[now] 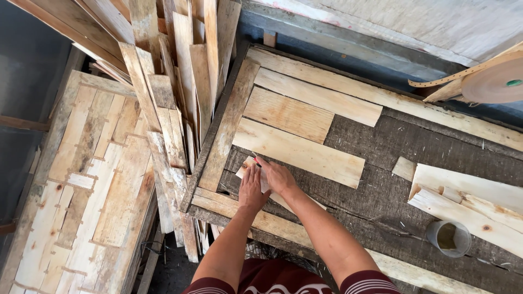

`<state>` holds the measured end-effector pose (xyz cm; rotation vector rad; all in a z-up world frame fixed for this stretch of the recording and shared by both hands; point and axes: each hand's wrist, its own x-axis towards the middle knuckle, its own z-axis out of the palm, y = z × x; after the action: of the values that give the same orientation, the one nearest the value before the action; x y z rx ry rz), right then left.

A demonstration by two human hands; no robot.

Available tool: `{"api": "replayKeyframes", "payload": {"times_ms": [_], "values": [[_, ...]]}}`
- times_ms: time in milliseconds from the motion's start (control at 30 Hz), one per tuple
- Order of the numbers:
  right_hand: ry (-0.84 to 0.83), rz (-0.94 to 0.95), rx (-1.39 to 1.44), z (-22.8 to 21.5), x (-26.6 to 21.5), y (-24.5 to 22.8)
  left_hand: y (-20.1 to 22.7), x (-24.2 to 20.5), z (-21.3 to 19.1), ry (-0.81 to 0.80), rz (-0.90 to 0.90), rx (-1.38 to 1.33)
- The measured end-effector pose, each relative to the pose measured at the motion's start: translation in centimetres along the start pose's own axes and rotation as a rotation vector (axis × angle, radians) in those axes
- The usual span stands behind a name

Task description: Scoring and breaking thin wood strips with a utility knife to fit a pattern on a wooden surface.

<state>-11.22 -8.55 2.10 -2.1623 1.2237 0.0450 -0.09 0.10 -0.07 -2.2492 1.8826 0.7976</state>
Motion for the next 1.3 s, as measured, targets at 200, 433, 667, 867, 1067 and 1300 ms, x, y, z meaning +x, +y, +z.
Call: {"api": "replayKeyframes", "payload": {"times_ms": [200,433,667,867,1067,1300], "values": [[-0.016,0.027,0.031,-0.6,-1.0,-0.9,-0.6,0.2,1.3,0.04,0.018,-0.038],[-0.084,0.063,-0.034,-1.3,-1.1,-0.9,-0.4,0.2,0.8,0.001,0.007,-0.024],[-0.098,0.051,-0.076,-1.7,-1.3,-0.5,-0.6,0.1,0.9,0.07,0.031,-0.104],[-0.046,0.01,-0.08,-1.1,-1.6,0.5,-0.4,-0.2,0.6,0.085,0.033,-0.115],[0.0,-0.024,-0.064,0.8,-1.7,2.6,-0.4,0.0,0.8,0.086,0.037,-0.082],[-0.112,0.04,-0.083,-1.7,-3.2,1.1,-0.1,-0.1,0.4,0.065,0.016,-0.119]]}}
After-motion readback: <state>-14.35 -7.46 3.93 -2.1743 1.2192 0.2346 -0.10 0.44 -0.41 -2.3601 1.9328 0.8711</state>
